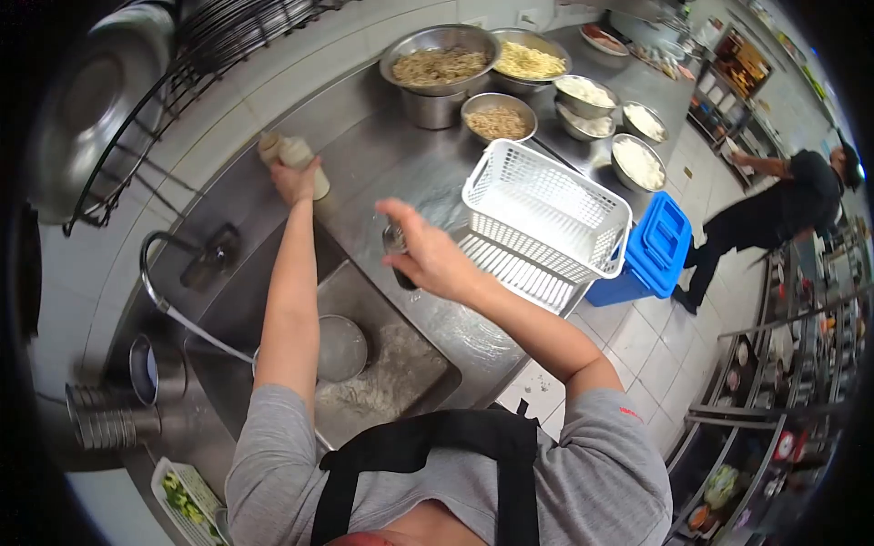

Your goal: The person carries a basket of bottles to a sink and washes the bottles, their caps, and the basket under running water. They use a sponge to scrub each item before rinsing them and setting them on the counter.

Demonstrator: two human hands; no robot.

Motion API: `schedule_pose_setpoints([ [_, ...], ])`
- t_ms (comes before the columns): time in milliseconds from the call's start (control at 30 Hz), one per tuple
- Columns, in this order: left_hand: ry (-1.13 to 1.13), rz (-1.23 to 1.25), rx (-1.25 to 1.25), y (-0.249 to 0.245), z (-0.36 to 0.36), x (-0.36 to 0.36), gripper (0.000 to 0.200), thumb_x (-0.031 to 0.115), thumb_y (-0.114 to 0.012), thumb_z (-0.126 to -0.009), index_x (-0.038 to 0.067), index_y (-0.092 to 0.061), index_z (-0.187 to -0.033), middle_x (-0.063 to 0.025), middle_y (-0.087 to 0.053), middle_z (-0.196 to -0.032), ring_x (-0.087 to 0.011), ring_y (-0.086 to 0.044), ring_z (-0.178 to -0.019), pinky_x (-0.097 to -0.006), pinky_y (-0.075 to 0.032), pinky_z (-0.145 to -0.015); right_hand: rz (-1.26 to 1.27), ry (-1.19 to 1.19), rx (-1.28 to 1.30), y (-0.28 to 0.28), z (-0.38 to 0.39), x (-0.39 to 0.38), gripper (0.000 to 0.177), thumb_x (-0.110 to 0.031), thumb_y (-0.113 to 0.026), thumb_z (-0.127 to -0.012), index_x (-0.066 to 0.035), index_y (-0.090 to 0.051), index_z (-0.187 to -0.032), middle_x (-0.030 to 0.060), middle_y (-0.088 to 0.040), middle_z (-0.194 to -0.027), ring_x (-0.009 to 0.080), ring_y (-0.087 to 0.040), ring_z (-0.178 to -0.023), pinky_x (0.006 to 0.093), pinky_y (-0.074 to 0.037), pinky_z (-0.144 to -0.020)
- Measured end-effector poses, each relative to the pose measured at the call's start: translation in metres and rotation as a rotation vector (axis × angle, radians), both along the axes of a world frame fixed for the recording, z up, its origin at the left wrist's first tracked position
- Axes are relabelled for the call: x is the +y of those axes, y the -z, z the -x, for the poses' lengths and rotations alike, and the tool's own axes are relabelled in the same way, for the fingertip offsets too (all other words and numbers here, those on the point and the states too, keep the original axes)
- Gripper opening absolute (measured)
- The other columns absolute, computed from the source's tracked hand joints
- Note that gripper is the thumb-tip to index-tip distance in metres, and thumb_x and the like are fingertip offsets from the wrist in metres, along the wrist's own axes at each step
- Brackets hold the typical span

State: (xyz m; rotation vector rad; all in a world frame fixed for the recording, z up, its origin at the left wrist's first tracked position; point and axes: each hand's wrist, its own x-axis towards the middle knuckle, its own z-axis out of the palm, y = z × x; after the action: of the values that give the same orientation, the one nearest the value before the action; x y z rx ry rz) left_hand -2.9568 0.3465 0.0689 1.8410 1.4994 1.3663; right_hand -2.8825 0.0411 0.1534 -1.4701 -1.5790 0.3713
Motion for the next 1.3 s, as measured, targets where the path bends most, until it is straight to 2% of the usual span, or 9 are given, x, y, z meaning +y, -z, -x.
schedule_pose_setpoints([
  [167,0.065,-0.078,0.030,0.008,0.028,-0.010,0.069,0.030,-0.078,-0.053,-0.002,-0.044,-0.104,-0.0216,-0.051,-0.101,-0.0347,-0.049,-0.096,-0.0418,-0.040,-0.082,-0.410,0.477,-0.122,-0.025,-0.082,-0.005,0.063,-0.004,-0.065,-0.070,-0.003,-0.027,-0.120,0.0208,-0.044,-0.116,0.0350,-0.049,-0.104,0.0362,-0.039,-0.086],
  [267,0.194,-0.110,-0.174,0.021,0.067,-0.042,0.065,0.027,-0.077,-0.057,-0.001,-0.044,-0.106,-0.0178,-0.052,-0.102,-0.0301,-0.052,-0.094,-0.0381,-0.040,-0.081,-0.191,0.582,0.043,-0.014,-0.133,0.004,0.066,-0.002,-0.064,-0.068,-0.006,-0.024,-0.120,0.0218,-0.056,-0.096,0.0351,-0.057,-0.081,0.0373,-0.044,-0.069],
  [367,0.385,-0.046,-0.443,0.023,0.116,-0.104,0.055,0.017,-0.074,-0.063,0.001,-0.045,-0.107,-0.0104,-0.054,-0.099,-0.0203,-0.052,-0.090,-0.0321,-0.041,-0.079,0.012,0.684,-0.220,0.049,-0.191,0.027,0.038,-0.012,-0.070,-0.061,-0.001,-0.043,-0.085,0.0181,-0.056,-0.080,0.0326,-0.055,-0.073,0.0382,-0.042,-0.066],
  [567,0.272,0.193,-0.581,0.022,0.225,-0.223,0.057,0.013,-0.074,-0.064,0.004,-0.041,-0.109,-0.0071,-0.052,-0.100,-0.0157,-0.052,-0.090,-0.0304,-0.041,-0.082,0.310,0.623,-0.383,0.077,-0.224,0.036,0.073,-0.027,-0.078,-0.054,0.002,-0.044,-0.111,0.0221,-0.051,-0.104,0.0324,-0.051,-0.094,0.0386,-0.040,-0.081],
  [733,0.046,0.272,-0.852,0.037,0.302,-0.245,0.051,0.006,-0.068,-0.069,0.003,-0.040,-0.111,-0.0072,-0.051,-0.103,-0.0168,-0.052,-0.095,-0.0291,-0.042,-0.083,-0.573,0.541,-0.341,0.013,-0.082,0.057,0.056,-0.009,-0.061,-0.072,0.003,-0.036,-0.120,0.0201,-0.042,-0.117,0.0305,-0.041,-0.108,0.0376,-0.031,-0.092],
  [767,0.023,0.286,-0.934,0.041,0.312,-0.237,0.049,0.005,-0.067,-0.071,0.004,-0.040,-0.111,-0.0076,-0.052,-0.104,-0.0171,-0.053,-0.093,-0.0300,-0.043,-0.081,-0.455,0.298,0.050,0.023,-0.044,0.079,0.047,-0.009,-0.059,-0.074,0.001,-0.041,-0.117,0.0173,-0.045,-0.114,0.0269,-0.046,-0.104,0.0340,-0.036,-0.088],
  [900,-0.002,0.346,-1.216,0.055,0.325,-0.193,0.042,0.002,-0.068,-0.068,0.006,-0.048,-0.104,-0.0062,-0.056,-0.097,-0.0173,-0.057,-0.087,-0.0310,-0.046,-0.075,0.009,-0.322,0.102,0.055,0.147,0.139,0.015,-0.006,-0.057,-0.075,-0.005,-0.062,-0.088,0.0075,-0.063,-0.080,0.0156,-0.060,-0.076,0.0262,-0.046,-0.069],
  [1033,-0.005,0.298,-1.392,0.075,0.318,-0.152,0.041,-0.003,-0.067,-0.065,0.007,-0.050,-0.100,-0.0045,-0.057,-0.095,-0.0176,-0.056,-0.088,-0.0306,-0.045,-0.075,0.445,-0.461,0.469,0.080,0.278,0.201,0.016,0.005,-0.051,-0.073,0.003,-0.057,-0.088,0.0060,-0.057,-0.070,0.0105,-0.053,-0.056,0.0221,-0.044,-0.048],
  [1300,0.113,0.348,-1.453,0.079,0.315,-0.120,0.057,-0.005,-0.069,-0.061,0.006,-0.044,-0.111,-0.0055,-0.054,-0.101,-0.0190,-0.054,-0.095,-0.0305,-0.044,-0.079,0.797,-0.646,0.367,0.046,0.316,0.248,0.016,0.008,-0.053,-0.068,0.005,-0.059,-0.082,0.0105,-0.059,-0.073,0.0174,-0.059,-0.064,0.0265,-0.051,-0.056],
])
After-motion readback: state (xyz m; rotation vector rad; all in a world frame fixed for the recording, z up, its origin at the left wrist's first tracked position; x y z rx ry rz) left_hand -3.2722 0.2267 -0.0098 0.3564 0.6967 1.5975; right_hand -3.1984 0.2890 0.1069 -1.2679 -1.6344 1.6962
